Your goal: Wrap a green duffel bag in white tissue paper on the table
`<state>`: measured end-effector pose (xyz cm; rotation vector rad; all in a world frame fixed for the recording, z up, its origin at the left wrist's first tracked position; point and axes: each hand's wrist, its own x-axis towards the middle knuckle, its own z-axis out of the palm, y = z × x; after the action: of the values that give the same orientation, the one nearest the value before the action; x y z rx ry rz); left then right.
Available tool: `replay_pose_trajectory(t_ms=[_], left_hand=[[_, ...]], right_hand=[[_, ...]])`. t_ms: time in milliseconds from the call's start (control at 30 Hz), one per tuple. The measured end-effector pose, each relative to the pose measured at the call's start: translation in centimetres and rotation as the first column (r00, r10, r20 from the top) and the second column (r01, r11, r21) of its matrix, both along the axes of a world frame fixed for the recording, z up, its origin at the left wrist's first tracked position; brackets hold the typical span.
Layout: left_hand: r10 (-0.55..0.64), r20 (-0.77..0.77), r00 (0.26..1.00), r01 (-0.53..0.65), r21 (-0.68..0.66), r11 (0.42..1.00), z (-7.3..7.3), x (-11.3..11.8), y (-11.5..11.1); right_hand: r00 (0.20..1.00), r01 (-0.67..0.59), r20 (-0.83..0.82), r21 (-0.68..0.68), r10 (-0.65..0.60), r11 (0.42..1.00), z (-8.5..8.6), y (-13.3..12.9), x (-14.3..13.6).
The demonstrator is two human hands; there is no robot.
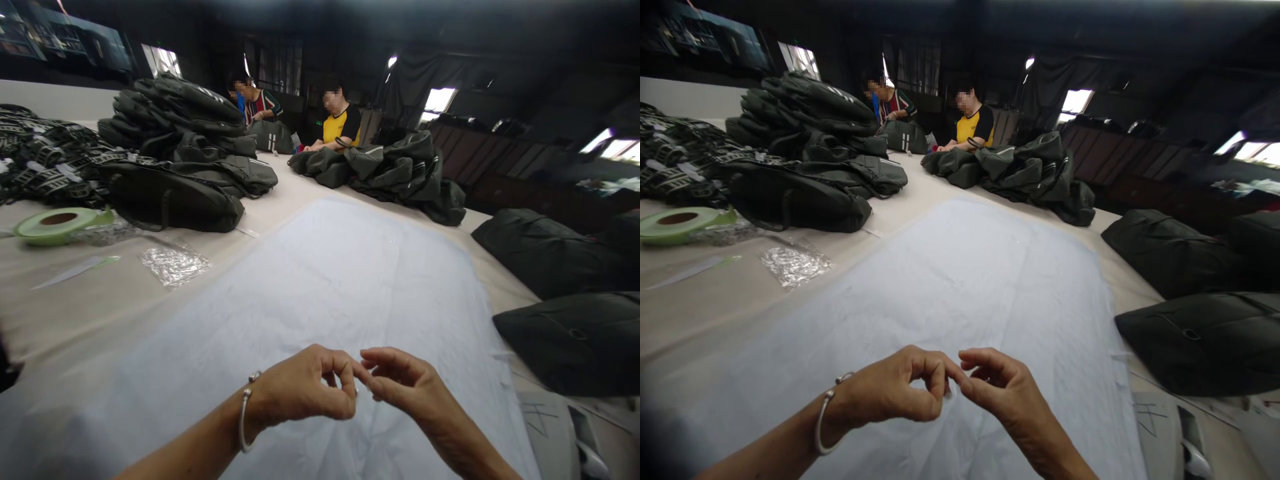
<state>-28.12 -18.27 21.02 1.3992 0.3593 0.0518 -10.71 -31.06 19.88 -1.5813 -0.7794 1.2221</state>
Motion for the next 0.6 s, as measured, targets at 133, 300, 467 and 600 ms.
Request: replay_pose_trajectory(t_ms=[133, 300, 467, 600], left_hand=[[-0.019, -0.022, 1.0, 0.019, 0.016, 1.0, -0.4, 0.6, 0.1], [-0.034, -0.009, 0.999, 0.035, 0.027, 0.999, -0.9, 1.3, -0.1], [-0.067, -0.001, 0.998, 0.066, -0.02, 0.998, -1.2, 2.0, 0.2], [-0.156, 0.012, 0.988, 0.156, -0.017, 0.988, -1.1, 2.3, 0.9]], right_hand=[[0.97, -0.08, 0.242, 0.155, 0.041, 0.985, -0.1, -0.1, 0.4], [0.854, -0.141, 0.52, 0.255, -0.013, 0.957, -0.9, -0.5, 0.9], [0.828, -0.182, 0.561, 0.223, 0.026, 0.958, -0.8, -0.9, 1.9], [0.888, -0.322, 0.366, 0.061, 0.279, 0.945, 1.3, -0.4, 2.9]])
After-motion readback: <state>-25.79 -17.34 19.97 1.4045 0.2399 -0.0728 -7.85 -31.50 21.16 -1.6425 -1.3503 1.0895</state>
